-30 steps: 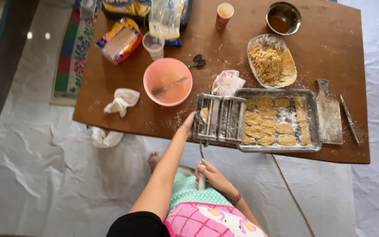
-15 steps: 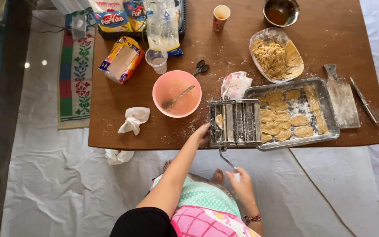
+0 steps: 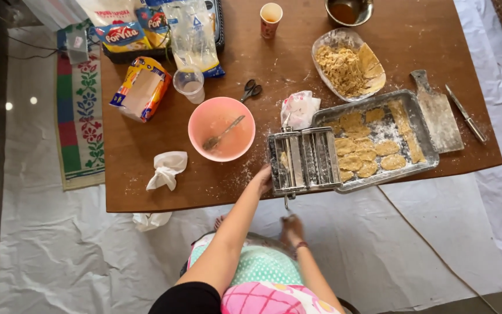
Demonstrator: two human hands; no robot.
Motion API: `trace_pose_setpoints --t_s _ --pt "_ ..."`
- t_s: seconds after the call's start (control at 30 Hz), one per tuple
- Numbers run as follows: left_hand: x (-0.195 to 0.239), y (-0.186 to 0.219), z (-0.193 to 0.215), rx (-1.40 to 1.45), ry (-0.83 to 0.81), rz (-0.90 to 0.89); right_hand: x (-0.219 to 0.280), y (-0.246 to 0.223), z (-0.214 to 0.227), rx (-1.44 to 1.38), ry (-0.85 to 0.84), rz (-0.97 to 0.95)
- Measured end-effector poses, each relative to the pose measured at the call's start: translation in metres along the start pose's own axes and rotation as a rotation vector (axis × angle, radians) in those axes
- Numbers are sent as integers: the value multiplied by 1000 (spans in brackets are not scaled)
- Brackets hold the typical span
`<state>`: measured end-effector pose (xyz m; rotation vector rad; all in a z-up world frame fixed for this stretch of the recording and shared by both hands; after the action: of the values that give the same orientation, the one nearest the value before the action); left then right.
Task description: The person is using a manual pasta machine to flatten small pieces of dough and then arranging them in a metal tray.
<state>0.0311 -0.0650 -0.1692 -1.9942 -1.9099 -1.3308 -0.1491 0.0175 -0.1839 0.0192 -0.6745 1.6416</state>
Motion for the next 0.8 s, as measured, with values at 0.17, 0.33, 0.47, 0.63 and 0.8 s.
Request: trace_pose_setpoints --t_s 0.17,0.33,0.47,0.63,0.8 --pt "-1 9 9 -2 115 -134 51 -32 -101 -261 -653 -160" --pt "3 9 10 -43 129 -102 103 -87 -69 -809 -782 -318" --pt "-6 10 17 -82 102 -80 150 -145 62 -1029 -831 -294" --pt "4 16 8 -82 107 -44 131 -68 133 -824 -400 -331" --pt "-2 27 10 -44 129 -58 99 -26 207 -537 68 -280"
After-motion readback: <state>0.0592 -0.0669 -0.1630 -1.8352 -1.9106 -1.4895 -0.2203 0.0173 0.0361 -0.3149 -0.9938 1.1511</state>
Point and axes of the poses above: each hand's wrist, its own x-axis away from the middle knuckle, its own z-axis out of the back of the hand, y = z × x, the point moved 8 cm from there along -x, towards the middle knuckle, and after that the axes turned 6 degrees about -z, right-handed, at the moved point
